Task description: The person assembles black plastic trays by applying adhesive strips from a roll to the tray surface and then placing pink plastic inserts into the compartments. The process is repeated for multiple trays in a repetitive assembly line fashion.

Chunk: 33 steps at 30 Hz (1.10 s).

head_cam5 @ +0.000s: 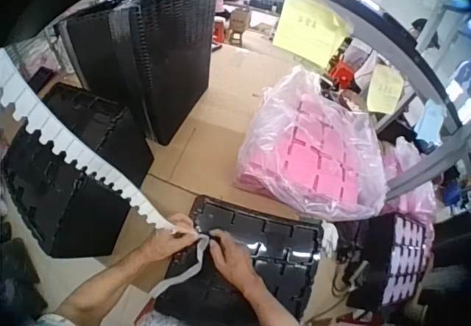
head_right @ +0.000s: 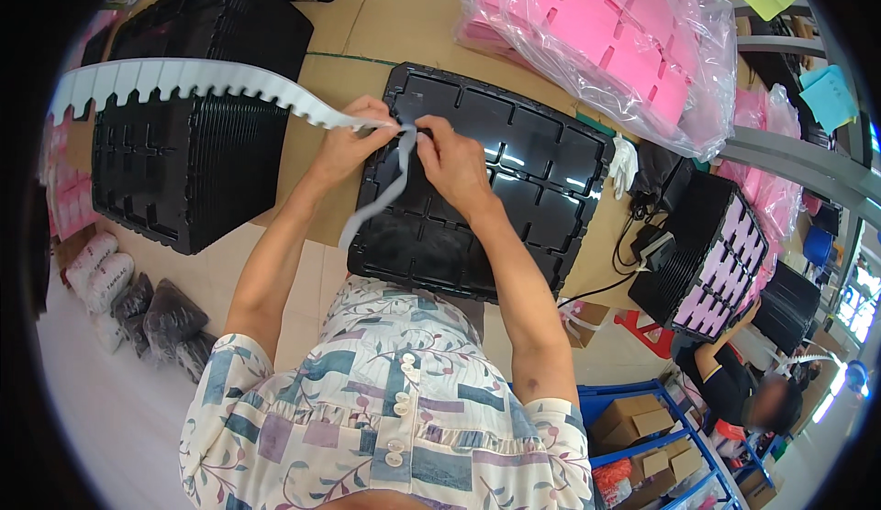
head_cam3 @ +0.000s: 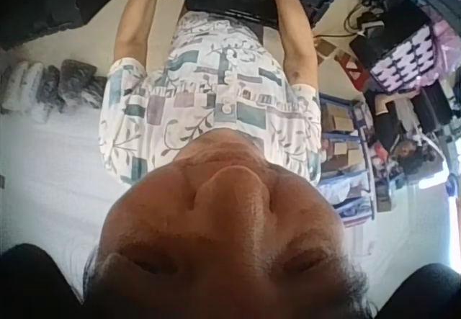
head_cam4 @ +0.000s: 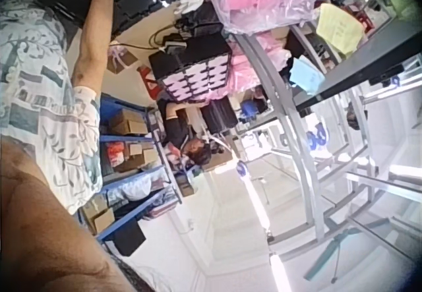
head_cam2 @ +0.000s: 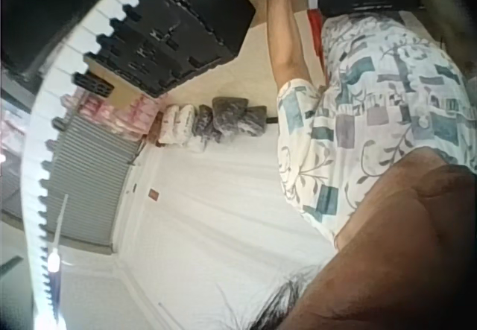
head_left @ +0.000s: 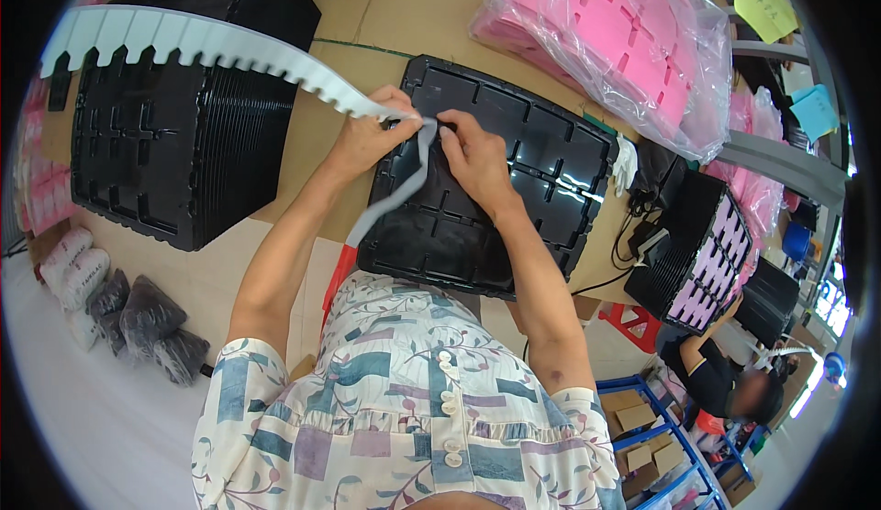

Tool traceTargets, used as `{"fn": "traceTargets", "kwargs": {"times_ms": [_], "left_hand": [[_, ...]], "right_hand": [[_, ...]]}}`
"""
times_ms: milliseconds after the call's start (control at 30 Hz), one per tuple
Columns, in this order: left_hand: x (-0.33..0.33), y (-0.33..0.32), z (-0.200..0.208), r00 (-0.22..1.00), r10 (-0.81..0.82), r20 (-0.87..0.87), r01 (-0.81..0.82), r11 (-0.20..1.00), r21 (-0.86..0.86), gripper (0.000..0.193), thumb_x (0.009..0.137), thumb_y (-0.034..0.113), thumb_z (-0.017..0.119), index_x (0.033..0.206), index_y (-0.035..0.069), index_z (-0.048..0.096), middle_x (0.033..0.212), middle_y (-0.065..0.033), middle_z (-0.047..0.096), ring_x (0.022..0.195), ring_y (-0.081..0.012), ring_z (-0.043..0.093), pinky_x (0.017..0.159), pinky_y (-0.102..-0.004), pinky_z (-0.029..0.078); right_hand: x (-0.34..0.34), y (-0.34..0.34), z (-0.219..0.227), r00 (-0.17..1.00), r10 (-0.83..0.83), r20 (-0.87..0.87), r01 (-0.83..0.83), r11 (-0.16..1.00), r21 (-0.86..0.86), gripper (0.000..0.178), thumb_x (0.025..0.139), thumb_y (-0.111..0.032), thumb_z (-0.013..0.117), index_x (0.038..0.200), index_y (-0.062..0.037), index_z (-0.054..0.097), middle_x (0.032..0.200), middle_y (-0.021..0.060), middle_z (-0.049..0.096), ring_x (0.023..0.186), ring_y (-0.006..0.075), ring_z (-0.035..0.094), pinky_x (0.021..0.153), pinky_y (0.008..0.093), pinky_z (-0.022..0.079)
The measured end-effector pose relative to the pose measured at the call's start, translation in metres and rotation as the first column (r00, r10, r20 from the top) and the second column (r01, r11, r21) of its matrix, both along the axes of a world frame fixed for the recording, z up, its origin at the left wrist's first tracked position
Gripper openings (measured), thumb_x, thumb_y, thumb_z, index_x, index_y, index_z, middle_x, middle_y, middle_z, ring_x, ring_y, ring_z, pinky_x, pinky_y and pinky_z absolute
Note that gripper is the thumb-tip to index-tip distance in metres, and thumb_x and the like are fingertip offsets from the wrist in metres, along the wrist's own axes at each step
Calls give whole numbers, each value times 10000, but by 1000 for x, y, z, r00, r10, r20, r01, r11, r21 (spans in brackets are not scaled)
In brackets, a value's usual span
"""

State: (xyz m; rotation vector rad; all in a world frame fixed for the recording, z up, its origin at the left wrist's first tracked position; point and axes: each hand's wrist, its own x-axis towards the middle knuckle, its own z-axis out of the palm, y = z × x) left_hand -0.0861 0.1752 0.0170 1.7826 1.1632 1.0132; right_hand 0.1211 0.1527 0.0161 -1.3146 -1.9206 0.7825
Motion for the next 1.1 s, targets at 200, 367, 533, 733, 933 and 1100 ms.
{"fn": "traceTargets", "kwargs": {"times_ms": [200, 367, 533, 733, 933, 1100], "left_hand": [[9, -64, 81, 916, 313, 251, -139, 834, -534, 129, 863, 5, 648, 984, -8, 692, 835, -14, 661, 721, -77, 593, 655, -243, 475], [-16, -96, 94, 622, 53, 782, 498, 743, -447, 547, 728, -74, 628, 1270, -9, 578, 1153, -80, 551, 893, -87, 557, 733, -244, 481], [-27, -91, 76, 787, -193, 587, 437, 846, -307, 228, 734, 7, 693, 962, 10, 682, 1040, -84, 599, 848, -112, 567, 709, -238, 454], [-10, -96, 64, 766, 411, 494, 72, 709, -702, 21, 891, 66, 668, 899, 48, 661, 789, -1, 610, 617, -43, 527, 506, -169, 366], [11, -104, 60, 673, 494, 551, 54, 710, -702, 107, 895, 34, 654, 995, 33, 617, 759, 3, 622, 538, -15, 530, 416, -157, 376], [17, -105, 56, 723, 482, 494, -41, 745, -666, 110, 898, 35, 648, 1002, 30, 614, 764, 2, 625, 532, -19, 537, 422, -160, 386]], "right_hand": [[-13, -49, 37, 861, -107, -497, -220, 803, -554, 177, 916, -183, 672, 984, -23, 708, 594, -51, 518, 520, 42, 424, 499, 211, 338], [-20, -69, 45, 481, -301, -823, -787, 265, -557, 269, 956, -190, 578, 885, 42, 695, 516, -59, 371, 420, 47, 345, 390, 221, 282], [-22, -83, 21, 341, -300, -891, -926, 56, -373, 308, 956, -206, 562, 902, 69, 688, 494, -66, 333, 398, 43, 306, 366, 230, 249], [-34, -73, 19, 800, -244, -549, -292, 640, -711, 312, 996, -281, 544, 1014, -5, 689, 544, -69, 413, 444, 47, 387, 427, 229, 323], [-20, -60, 46, 853, -119, -508, -260, 748, -611, 210, 942, -217, 638, 971, -17, 695, 609, -53, 543, 491, 20, 434, 438, 207, 318], [-16, -62, 57, 837, -239, -492, -178, 732, -658, 204, 888, -195, 708, 915, 6, 693, 583, -72, 526, 509, 9, 414, 463, 205, 307]]}}
